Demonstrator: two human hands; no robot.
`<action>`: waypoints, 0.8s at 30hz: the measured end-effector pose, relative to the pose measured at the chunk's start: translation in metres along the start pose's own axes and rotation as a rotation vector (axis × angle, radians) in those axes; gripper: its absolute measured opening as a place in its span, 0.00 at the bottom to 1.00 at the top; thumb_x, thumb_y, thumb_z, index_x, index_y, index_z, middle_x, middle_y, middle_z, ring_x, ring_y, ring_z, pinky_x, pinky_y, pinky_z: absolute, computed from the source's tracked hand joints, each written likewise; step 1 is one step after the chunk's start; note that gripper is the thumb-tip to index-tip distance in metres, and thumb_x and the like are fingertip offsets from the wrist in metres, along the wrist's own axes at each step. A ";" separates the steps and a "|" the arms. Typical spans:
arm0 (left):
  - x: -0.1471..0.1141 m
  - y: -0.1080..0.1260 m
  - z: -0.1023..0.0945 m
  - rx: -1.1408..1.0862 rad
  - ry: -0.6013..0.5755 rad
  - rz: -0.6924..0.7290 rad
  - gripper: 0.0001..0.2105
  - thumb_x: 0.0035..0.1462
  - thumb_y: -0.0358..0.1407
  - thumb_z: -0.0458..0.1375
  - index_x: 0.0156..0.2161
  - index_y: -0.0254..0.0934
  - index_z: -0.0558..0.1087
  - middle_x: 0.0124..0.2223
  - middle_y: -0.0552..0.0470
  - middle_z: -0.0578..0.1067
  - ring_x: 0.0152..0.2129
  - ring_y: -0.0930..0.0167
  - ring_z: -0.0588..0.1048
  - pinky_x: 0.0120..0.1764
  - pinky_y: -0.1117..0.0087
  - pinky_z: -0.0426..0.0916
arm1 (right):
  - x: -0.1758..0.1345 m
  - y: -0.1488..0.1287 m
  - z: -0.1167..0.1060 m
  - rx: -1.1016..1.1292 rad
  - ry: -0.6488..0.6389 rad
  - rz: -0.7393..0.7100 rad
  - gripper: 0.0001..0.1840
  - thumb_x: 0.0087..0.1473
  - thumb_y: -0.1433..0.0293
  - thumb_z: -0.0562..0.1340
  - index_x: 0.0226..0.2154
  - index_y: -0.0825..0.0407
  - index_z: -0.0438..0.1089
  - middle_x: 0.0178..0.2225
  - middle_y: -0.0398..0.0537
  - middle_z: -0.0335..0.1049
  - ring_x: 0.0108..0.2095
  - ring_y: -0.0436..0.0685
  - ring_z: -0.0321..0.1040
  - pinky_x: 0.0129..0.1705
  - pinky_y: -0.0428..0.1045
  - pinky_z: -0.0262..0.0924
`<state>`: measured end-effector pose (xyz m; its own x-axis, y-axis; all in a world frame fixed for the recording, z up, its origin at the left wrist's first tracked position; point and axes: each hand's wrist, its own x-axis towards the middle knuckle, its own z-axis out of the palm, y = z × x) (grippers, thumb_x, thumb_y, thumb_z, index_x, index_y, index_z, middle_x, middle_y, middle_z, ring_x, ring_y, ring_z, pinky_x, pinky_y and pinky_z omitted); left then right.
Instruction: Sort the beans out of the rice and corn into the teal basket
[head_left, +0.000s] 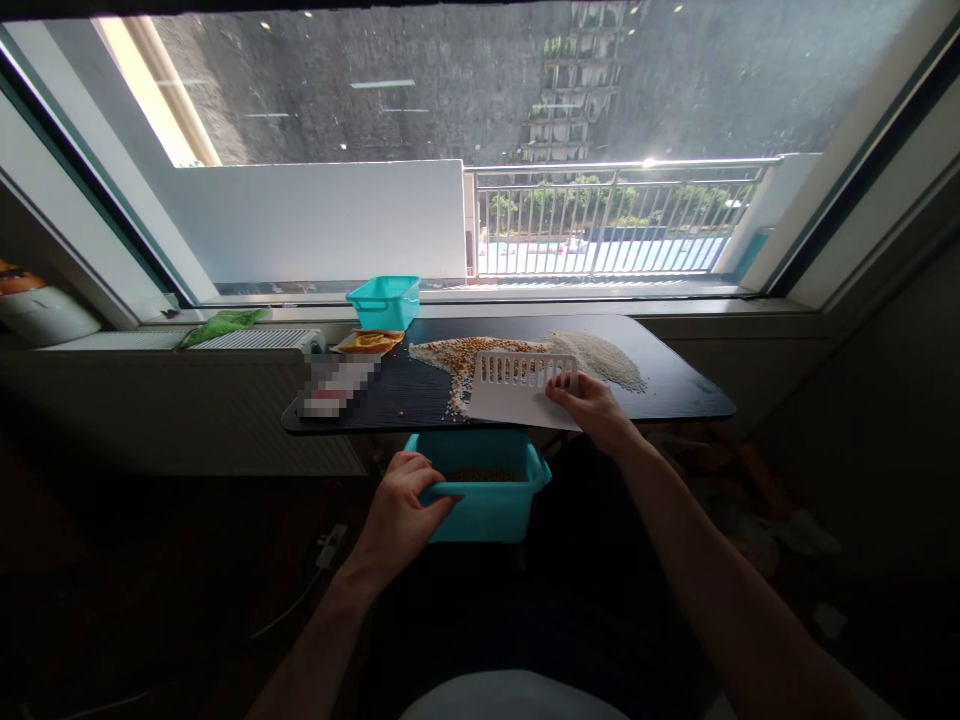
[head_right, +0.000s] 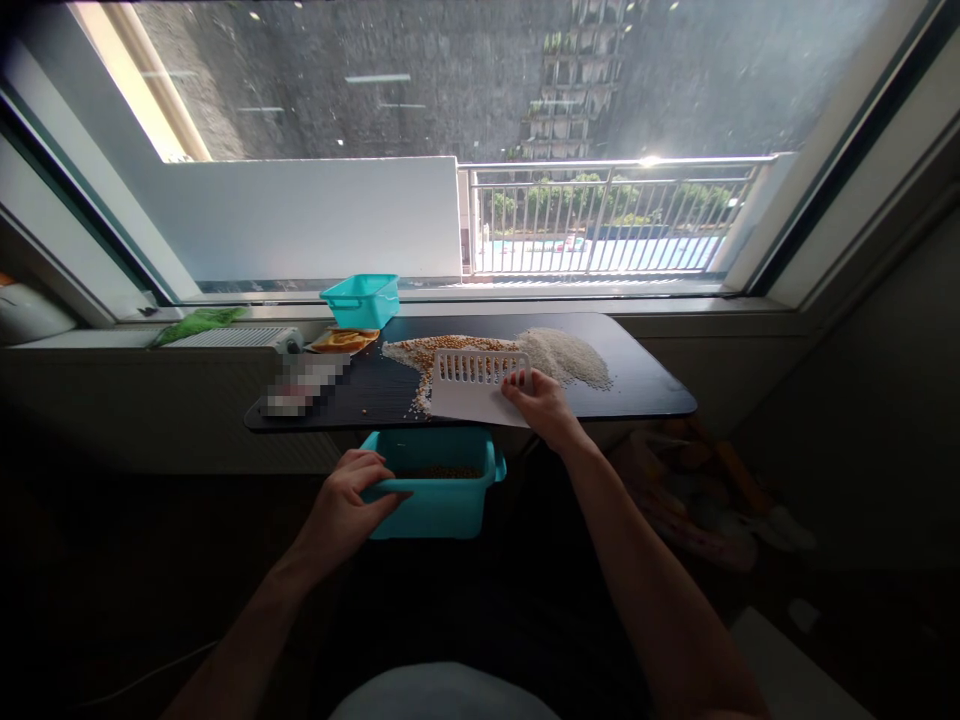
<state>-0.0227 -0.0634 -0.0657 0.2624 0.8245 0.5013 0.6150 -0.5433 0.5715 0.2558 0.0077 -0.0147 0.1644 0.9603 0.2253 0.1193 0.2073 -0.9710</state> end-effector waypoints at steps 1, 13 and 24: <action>0.000 0.000 0.000 0.001 0.001 -0.001 0.05 0.51 0.31 0.65 0.26 0.39 0.75 0.30 0.50 0.76 0.40 0.61 0.71 0.41 0.62 0.70 | 0.000 0.000 0.001 0.000 -0.011 0.000 0.26 0.30 0.49 0.73 0.22 0.51 0.67 0.24 0.41 0.66 0.27 0.52 0.62 0.34 0.50 0.61; -0.006 -0.010 -0.002 0.021 0.020 0.001 0.05 0.52 0.34 0.65 0.27 0.39 0.76 0.30 0.50 0.76 0.40 0.61 0.72 0.43 0.62 0.70 | -0.008 -0.007 0.002 -0.021 -0.033 -0.005 0.25 0.31 0.49 0.73 0.22 0.51 0.69 0.25 0.43 0.69 0.29 0.53 0.64 0.36 0.51 0.63; -0.022 -0.046 -0.046 0.154 0.156 -0.086 0.07 0.51 0.39 0.65 0.25 0.40 0.76 0.29 0.50 0.76 0.37 0.61 0.72 0.40 0.61 0.70 | -0.003 -0.012 0.060 -0.008 -0.083 -0.147 0.19 0.42 0.52 0.68 0.26 0.49 0.67 0.26 0.43 0.66 0.28 0.53 0.61 0.34 0.51 0.60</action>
<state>-0.0907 -0.0638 -0.0736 0.0930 0.8258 0.5562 0.7396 -0.4313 0.5167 0.1956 0.0134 -0.0083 0.0630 0.9321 0.3566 0.1437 0.3452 -0.9275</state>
